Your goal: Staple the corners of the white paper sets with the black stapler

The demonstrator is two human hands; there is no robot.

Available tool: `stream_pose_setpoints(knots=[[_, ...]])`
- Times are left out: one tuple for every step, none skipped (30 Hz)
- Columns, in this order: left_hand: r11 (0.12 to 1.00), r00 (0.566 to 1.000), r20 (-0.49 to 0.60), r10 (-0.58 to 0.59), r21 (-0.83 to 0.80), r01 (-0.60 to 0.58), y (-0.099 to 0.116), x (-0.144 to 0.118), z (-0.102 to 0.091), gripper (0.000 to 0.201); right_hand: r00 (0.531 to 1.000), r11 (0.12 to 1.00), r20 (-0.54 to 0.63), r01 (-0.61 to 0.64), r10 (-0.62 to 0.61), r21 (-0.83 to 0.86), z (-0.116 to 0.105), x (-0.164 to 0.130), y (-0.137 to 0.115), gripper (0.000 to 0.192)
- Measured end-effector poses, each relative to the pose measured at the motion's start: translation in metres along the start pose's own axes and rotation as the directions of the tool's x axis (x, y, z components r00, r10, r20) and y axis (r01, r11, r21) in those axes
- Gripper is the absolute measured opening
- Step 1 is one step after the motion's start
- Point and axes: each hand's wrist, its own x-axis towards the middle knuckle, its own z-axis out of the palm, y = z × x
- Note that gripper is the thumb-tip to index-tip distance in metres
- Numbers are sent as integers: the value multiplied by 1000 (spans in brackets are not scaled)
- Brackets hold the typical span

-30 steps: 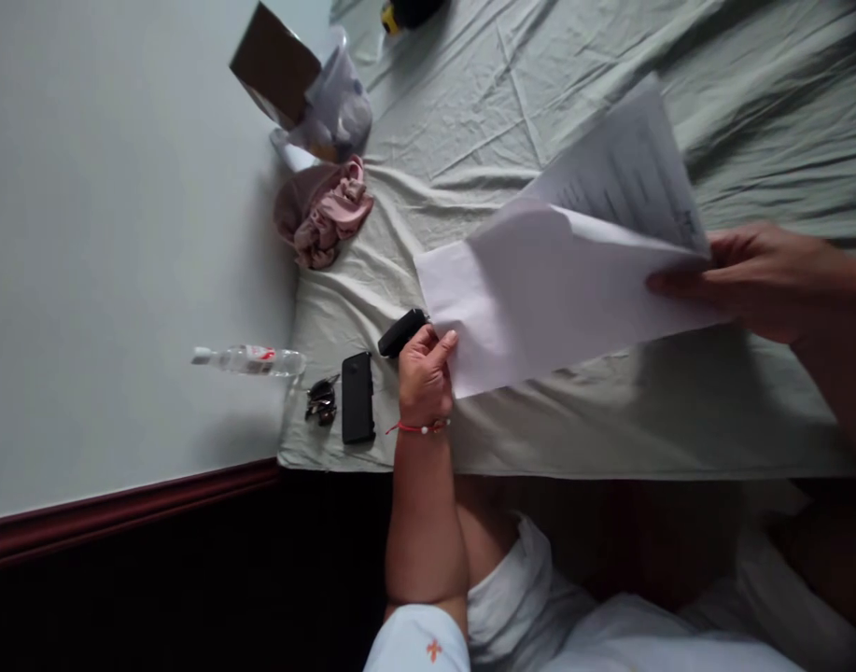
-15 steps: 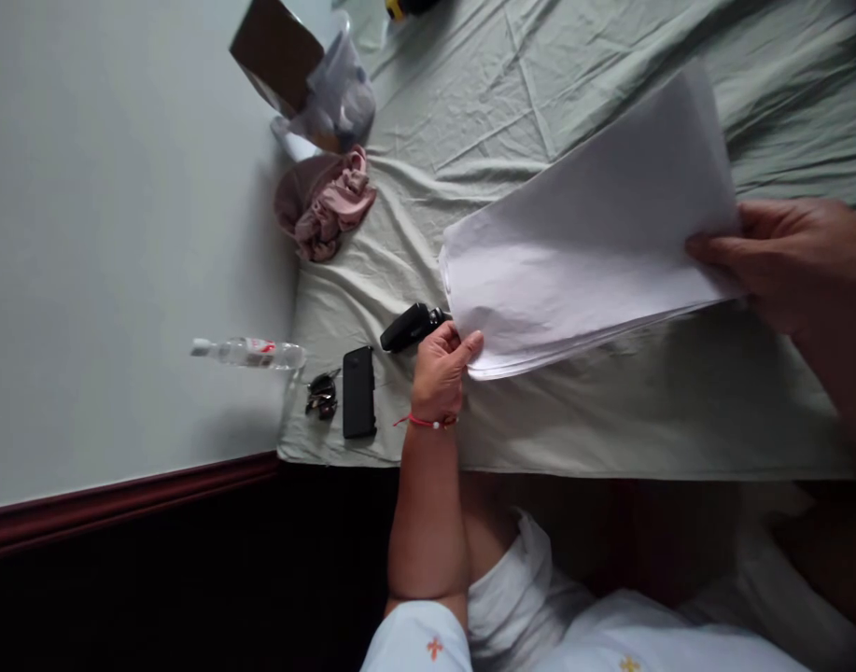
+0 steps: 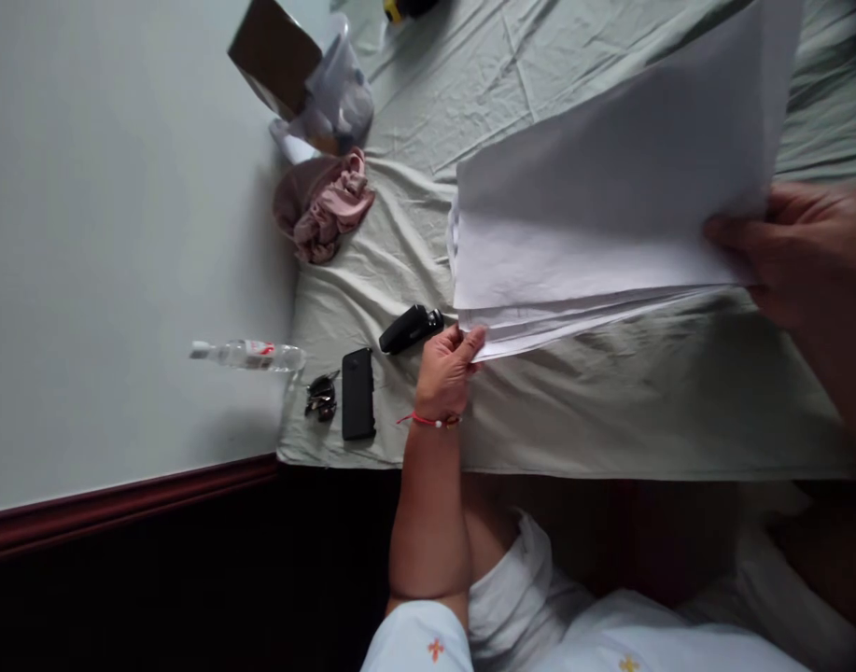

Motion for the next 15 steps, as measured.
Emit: stream_pose_setpoints(knots=[[1000,1000,-19,-5,5,5,0,1,0,51,1000,999,-7,-17,18,33,1,-2,-3,28],[1000,999,-29,-14,12,14,-1,1,-1,53,1000,998,-13,-28,28,54,2,-4,-4,26],[1000,999,-31,-20,16,20,-1,1,-1,54,1000,998,0,-28,29,63,3,-4,-4,25],[1000,999,-25,-21,16,21,-1,1,-1,54,1000,997,-2,-19,19,78,3,-2,-3,24],[1000,1000,-11,-13,10,13,-1,1,-2,54,1000,996,-3,-6,6,91,2,1,0,25],[1000,1000,7,-1,0,1,0,1,-2,53,1000,995,-3,5,-5,98,1,4,3,28],[1000,1000,26,13,-8,-13,0,0,-2,53,1000,995,-8,13,-13,102,-1,8,7,32],[1000,999,36,25,-12,-25,1,0,-3,54,1000,995,-10,11,-10,101,-2,11,10,36],[999,999,37,32,-10,-32,1,0,-3,55,1000,995,-7,0,1,95,-3,14,12,40],[999,999,31,34,-2,-34,1,0,-3,57,1000,996,-6,-17,17,86,-4,15,14,41],[999,999,22,36,9,-36,1,0,-4,58,999,996,-3,-33,34,78,-5,16,14,40],[999,999,11,38,21,-38,0,0,-4,58,999,996,3,-47,47,74,-5,15,13,38],[999,999,2,39,33,-40,0,0,-4,58,998,996,6,-55,55,76,-5,14,11,36],[998,999,-4,40,43,-40,0,0,-4,58,999,995,11,-53,52,80,-4,12,10,35],[998,999,-5,40,50,-39,-1,0,-4,58,999,997,17,-34,33,69,-4,11,8,34]])
